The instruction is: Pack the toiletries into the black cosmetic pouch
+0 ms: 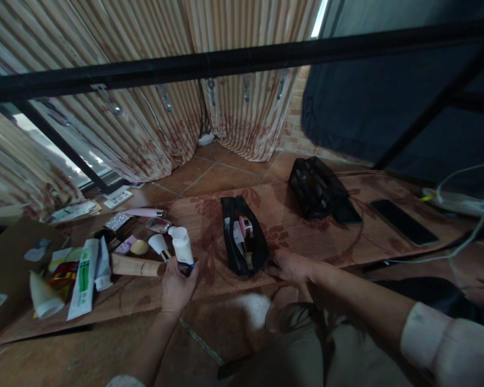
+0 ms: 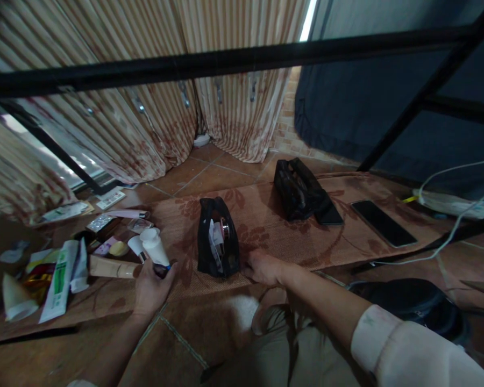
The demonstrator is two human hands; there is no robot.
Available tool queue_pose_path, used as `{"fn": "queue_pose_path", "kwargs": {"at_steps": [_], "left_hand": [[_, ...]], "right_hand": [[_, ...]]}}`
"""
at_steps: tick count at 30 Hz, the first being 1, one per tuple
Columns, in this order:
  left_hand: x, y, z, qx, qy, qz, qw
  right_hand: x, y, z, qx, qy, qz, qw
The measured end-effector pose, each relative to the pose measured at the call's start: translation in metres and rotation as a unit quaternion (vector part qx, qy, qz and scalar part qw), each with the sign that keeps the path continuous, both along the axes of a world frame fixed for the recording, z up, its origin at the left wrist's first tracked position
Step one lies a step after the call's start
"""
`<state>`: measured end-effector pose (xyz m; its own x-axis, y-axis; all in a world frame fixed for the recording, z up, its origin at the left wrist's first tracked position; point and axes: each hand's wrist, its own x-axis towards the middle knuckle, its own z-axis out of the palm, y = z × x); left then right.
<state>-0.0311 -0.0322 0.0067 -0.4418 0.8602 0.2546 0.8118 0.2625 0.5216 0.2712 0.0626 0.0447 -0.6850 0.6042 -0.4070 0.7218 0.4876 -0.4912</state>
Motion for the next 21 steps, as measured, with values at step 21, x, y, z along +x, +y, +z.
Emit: {"fn": "queue_pose_path", "kwargs": {"at_steps": [21], "left_hand": [[-0.0011,0.0001,0.0012,-0.043,-0.004,0.031,0.999]], "right_hand": [[0.0002,0.0002,0.0003,0.011,0.007,0.006,1.0]]}}
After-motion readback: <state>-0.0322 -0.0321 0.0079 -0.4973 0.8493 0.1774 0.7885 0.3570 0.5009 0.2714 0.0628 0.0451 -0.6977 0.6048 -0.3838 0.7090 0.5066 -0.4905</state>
